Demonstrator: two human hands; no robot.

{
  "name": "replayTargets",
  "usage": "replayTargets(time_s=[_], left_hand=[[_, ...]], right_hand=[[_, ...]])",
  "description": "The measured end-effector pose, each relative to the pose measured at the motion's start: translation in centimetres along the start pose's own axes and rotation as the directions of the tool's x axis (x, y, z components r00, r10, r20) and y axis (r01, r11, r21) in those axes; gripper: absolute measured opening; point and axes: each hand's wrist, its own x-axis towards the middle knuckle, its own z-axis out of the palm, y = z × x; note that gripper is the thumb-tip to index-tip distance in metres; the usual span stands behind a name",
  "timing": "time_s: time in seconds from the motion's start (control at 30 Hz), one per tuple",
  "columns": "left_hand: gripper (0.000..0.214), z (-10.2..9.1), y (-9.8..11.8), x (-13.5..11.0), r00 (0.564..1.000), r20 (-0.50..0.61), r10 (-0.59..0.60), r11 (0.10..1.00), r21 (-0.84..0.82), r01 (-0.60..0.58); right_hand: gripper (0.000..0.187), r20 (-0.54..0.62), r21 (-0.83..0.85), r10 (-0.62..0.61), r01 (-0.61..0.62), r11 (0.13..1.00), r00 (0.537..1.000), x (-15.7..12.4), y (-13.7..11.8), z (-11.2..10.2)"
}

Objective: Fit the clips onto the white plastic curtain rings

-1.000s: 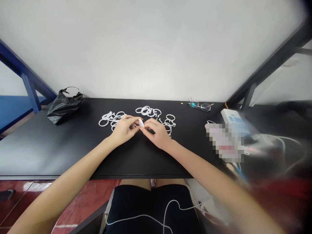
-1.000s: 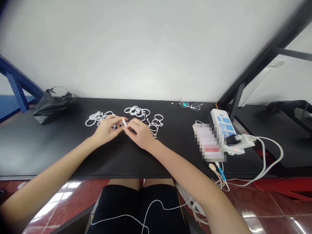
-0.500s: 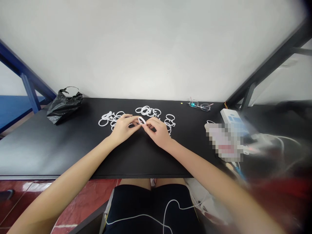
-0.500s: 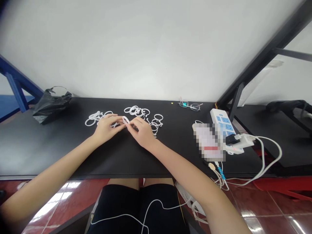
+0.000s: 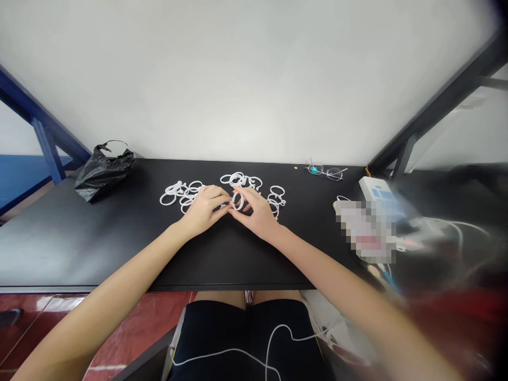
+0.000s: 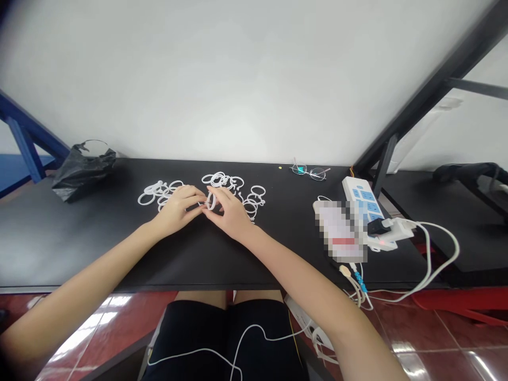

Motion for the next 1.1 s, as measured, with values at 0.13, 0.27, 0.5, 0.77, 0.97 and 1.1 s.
replayTargets(time_s=[0.13, 0.27, 0.5, 0.77, 0.97, 1.1], left_hand=[[0.025, 0.1, 0.0, 0.0, 1.000, 0.024, -0.002, 1.000, -0.012, 0.003], [0.025, -0.1, 0.2, 0.1, 0.999, 0.042, -0.013, 0.998, -0.061, 0.015], [0.022, -0.3, 0.5, 0.1, 0.999, 0.050, -0.019, 0.991, -0.132, 0.026], [0.024, 0.0, 0.1, 0.1, 0.999, 0.028, -0.039, 0.999, -0.035, 0.040], [0.024, -0.5, -0.9, -0.1, 0.985, -0.068, -0.158, 0.970, 0.174, 0.168], [0.025, -0.4, -1.7, -0.4, 0.969, -0.119, -0.215, 0.938, 0.249, 0.239]], right_hand=[[0.044, 0.005, 0.000, -0.030, 0.030, 1.000, 1.000, 0.2, 0.0, -0.3], [0.040, 0.018, -0.007, -0.017, 0.018, 1.000, 1.000, 0.2, -0.1, -0.5], [0.033, 0.020, 0.006, -0.027, 0.027, 1.000, 0.999, 0.1, 0.0, -0.5], [0.042, -0.031, -0.068, -0.004, 0.002, 0.998, 1.000, 0.1, -0.1, -0.2], [0.035, -0.030, -0.305, 0.028, -0.036, 0.952, 0.999, 0.2, 0.4, -0.7], [0.032, 0.057, -0.474, 0.121, -0.080, 0.877, 0.991, 0.1, 1.1, -0.9]])
